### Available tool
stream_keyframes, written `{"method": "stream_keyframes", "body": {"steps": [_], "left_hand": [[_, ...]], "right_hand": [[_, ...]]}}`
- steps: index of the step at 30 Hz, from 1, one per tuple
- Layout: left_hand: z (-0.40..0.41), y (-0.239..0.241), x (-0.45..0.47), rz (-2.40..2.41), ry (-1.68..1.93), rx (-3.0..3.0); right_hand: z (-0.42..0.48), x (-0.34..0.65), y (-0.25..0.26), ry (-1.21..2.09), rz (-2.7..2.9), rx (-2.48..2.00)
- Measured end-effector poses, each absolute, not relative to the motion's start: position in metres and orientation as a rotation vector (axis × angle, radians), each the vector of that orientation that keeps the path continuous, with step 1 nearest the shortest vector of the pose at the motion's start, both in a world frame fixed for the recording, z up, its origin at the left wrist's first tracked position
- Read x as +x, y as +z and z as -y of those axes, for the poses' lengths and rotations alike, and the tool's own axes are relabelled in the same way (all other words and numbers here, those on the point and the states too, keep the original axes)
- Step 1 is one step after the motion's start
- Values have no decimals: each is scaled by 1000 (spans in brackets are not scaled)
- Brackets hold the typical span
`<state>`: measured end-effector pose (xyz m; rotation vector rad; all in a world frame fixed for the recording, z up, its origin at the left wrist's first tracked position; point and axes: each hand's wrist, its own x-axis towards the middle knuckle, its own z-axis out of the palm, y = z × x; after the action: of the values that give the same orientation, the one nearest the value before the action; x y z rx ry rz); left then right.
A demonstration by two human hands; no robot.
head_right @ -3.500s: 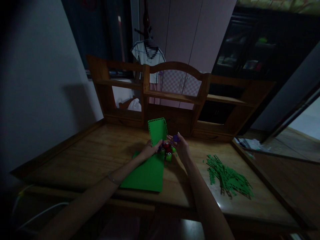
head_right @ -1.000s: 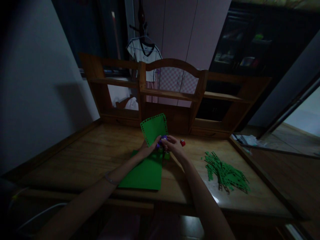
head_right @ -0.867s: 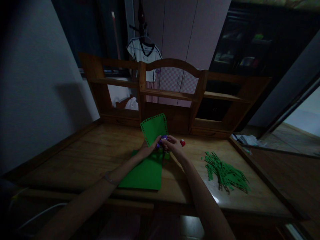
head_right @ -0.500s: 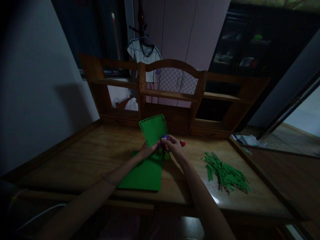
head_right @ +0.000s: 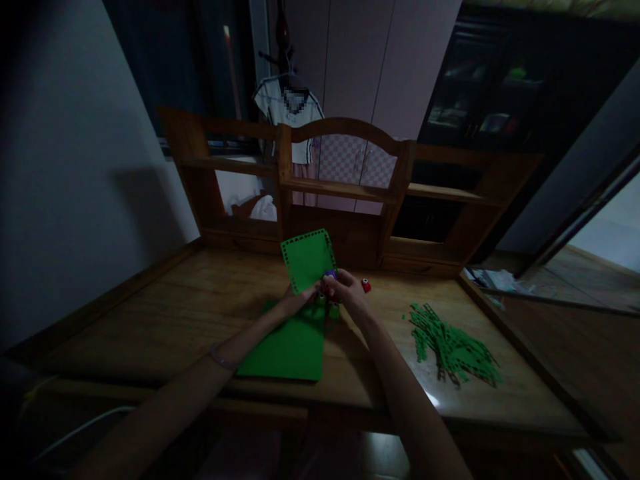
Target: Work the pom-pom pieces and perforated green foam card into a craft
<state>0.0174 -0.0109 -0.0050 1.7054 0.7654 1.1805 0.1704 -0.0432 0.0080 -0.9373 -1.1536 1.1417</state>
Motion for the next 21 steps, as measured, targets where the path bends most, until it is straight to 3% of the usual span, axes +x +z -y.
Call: {"method": "stream_keyframes", "body": {"steps": [21], "left_hand": [[4,-15,23,-699,1289,1762]], "right_hand": [[34,183,2,1465,789,-655]]}}
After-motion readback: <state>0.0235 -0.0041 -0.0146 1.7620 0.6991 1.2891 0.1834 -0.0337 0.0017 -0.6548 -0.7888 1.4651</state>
